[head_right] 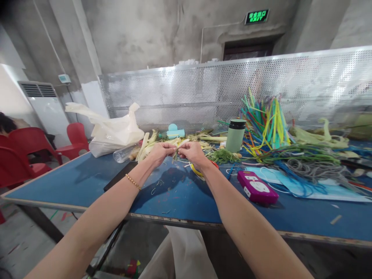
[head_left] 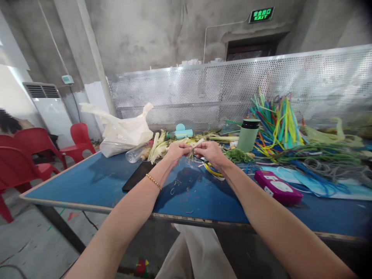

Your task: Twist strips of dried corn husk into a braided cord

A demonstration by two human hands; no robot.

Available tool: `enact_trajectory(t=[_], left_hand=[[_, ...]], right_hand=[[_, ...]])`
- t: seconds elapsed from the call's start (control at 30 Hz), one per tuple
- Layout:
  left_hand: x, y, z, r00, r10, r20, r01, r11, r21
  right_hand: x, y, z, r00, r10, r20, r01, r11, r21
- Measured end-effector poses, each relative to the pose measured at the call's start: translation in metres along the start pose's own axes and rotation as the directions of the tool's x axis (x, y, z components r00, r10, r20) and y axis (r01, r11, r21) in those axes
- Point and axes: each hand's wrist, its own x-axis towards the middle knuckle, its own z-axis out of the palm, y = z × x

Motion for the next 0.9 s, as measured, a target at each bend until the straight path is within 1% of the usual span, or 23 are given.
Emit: enact_trajectory(t=[0.1, 0.17, 0.23, 0.37, 0.43, 0.5, 0.57, 0.63, 0.73, 0.83, 0.9], left_hand=[[-0.002, 0.005, -0.002, 0.995, -0.068, 0.077, 0.077, 0.989, -0.125], [-0.003, 0.008, -0.001, 0.987, -0.103, 0.122, 0.122, 0.979, -0.165], [-0.004, 0.009, -0.001, 0.984, -0.106, 0.143, 0.123, 0.985, -0.118], [-0.005, 0.011, -0.004, 0.992, -0.012, 0.128, 0.003, 0.998, 0.07], [-0.004, 0.012, -0.009, 0.989, 0.008, 0.146, -0.03, 0.989, 0.145], [-0.003, 0.015, -0.014, 0.986, -0.019, 0.166, -0.014, 0.981, 0.194], [-0.001, 0.016, -0.019, 0.988, -0.041, 0.148, 0.01, 0.979, 0.201], [0.001, 0.016, -0.022, 0.995, -0.042, 0.094, 0.026, 0.987, 0.16], [0.005, 0.014, -0.023, 0.998, -0.051, 0.025, 0.05, 0.999, 0.018], [0.005, 0.015, -0.019, 0.992, -0.121, 0.04, 0.125, 0.985, -0.121], [0.001, 0.017, -0.014, 0.979, -0.196, 0.05, 0.201, 0.971, -0.126]], right_hand=[[0.003, 0.002, -0.002, 1.0, 0.013, -0.017, -0.012, 0.997, 0.077], [0.004, 0.001, -0.004, 0.999, 0.026, -0.027, -0.022, 0.993, 0.115], [0.004, -0.001, -0.006, 0.999, 0.041, -0.024, -0.038, 0.991, 0.131], [0.003, -0.004, -0.008, 0.999, 0.048, 0.01, -0.049, 0.995, 0.089], [0.003, -0.004, -0.009, 0.999, 0.035, 0.032, -0.036, 0.998, 0.058], [0.003, -0.004, -0.009, 0.999, 0.023, 0.043, -0.024, 0.999, 0.038], [0.004, -0.003, -0.01, 0.999, 0.016, 0.047, -0.018, 0.999, 0.034], [0.004, -0.003, -0.01, 0.998, 0.022, 0.051, -0.024, 0.999, 0.045], [0.004, -0.003, -0.009, 0.996, 0.075, 0.047, -0.079, 0.991, 0.104], [0.004, -0.002, -0.006, 0.989, 0.148, 0.004, -0.146, 0.971, 0.187], [0.004, 0.0, -0.005, 0.984, 0.173, -0.05, -0.158, 0.962, 0.224]])
